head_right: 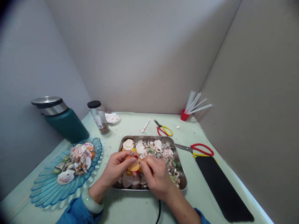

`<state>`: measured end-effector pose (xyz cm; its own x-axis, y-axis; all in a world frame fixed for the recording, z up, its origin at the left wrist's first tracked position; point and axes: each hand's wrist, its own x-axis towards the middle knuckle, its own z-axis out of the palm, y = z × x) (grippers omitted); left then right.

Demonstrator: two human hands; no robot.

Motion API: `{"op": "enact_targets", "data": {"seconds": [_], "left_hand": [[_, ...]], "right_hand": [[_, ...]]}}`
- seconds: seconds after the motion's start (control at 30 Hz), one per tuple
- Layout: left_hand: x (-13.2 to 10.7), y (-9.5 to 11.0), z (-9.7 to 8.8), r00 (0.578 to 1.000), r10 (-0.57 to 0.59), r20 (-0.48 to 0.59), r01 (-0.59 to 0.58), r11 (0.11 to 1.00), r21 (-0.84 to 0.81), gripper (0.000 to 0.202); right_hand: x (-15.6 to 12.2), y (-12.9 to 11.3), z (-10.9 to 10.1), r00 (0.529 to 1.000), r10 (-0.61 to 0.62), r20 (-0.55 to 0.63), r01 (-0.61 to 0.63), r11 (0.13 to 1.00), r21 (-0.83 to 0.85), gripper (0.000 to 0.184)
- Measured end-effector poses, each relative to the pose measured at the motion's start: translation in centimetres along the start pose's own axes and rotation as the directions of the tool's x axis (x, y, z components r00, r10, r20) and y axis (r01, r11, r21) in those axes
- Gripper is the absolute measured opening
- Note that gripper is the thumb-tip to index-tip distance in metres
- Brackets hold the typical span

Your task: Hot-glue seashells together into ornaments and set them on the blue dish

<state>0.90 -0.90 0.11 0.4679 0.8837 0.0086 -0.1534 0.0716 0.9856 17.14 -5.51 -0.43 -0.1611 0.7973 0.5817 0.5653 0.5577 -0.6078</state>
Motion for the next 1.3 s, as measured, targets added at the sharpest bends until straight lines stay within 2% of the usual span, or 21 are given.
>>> {"op": "enact_targets", "data": {"seconds": [0.3,0.97,1.13,1.3], "left_hand": [[-0.12,0.08,-0.18,0.999,-0.006,0.035,0.007,1.0,-0.022,0.021],[-0.16,0.1,-0.05,0.999,0.032,0.028,-0.032,0.999,0.002,0.022],[0.06,0.33,0.04,0.991,0.083,-0.105,-0.09,0.994,-0.067,0.022],[0.39,0.42,-0.08,0.959,0.164,-0.231,-0.186,0.98,-0.076,0.02]], "right_hand": [[-0.08,0.03,0.03,1.0,-0.021,-0.003,0.02,1.0,-0.002,0.028],[-0.08,0.06,0.06,1.0,-0.002,0.019,0.002,1.0,-0.01,0.028],[0.06,0.11,0.33,0.999,-0.028,0.036,0.032,0.992,-0.125,0.027],[0.21,0.27,0.22,0.984,0.01,0.179,0.05,0.944,-0.327,0.021]]}}
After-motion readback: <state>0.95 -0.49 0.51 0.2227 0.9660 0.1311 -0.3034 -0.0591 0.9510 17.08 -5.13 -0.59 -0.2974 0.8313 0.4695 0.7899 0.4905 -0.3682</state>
